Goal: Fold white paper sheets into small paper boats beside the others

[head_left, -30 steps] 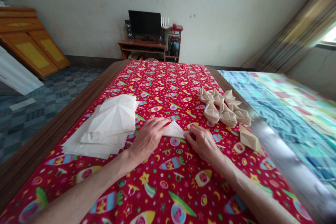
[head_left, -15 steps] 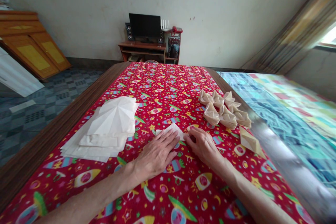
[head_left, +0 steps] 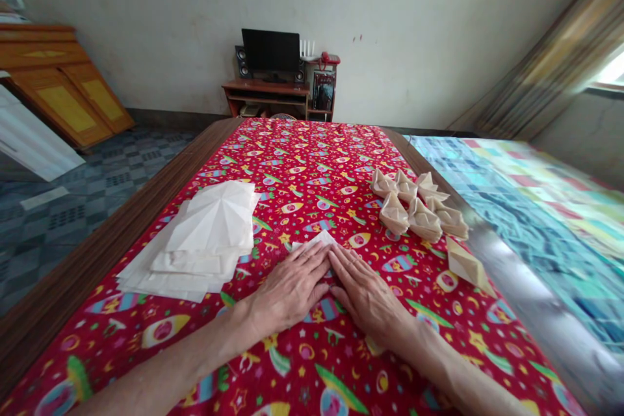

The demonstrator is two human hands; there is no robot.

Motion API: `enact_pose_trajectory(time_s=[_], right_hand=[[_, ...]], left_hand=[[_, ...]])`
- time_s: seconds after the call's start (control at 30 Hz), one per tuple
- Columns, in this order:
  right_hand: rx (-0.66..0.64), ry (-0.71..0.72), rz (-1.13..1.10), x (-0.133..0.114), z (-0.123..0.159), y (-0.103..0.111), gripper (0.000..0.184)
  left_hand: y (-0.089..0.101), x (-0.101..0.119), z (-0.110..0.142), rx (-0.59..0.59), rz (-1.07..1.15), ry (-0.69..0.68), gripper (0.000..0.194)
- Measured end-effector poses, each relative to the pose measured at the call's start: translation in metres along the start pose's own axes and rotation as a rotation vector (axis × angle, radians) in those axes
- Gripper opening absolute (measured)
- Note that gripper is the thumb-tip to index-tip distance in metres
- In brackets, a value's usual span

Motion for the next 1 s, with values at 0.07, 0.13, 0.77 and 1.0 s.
enact_pose_trajectory(time_s=[0.07,0.13,0.77,1.0], right_hand=[[-0.040,-0.028,-0.014,0.004,0.005,0.004,0.058],[-0.064,-0.044,-0.016,0.007,0.010,0.009,0.058],[0.103,-0.042,0.210,0.005,-0.021,0.017,0.017],[0.055,0.067,0.153,0.005,-0.044,0.013,0.015]], left_hand=[[0.001,-0.003,0.003,-0.006,-0.028,-0.016,0.048],[0.003,-0.006,0.007,-0.016,-0.044,-0.013,0.048],[0.015,-0.033,0.022,0.171,0.009,0.146,0.030],[0.022,-0.039,0.002,0.138,0.108,0.161,0.019]])
Point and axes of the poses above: each hand's wrist, its own z-axis away from the middle knuckle, its own y-axis out of the back of the hand, x = y × z, the point moved 2 cm from there along -z, towards the middle knuckle, and after that the axes turned 3 degrees about y, right-handed, at the moved point
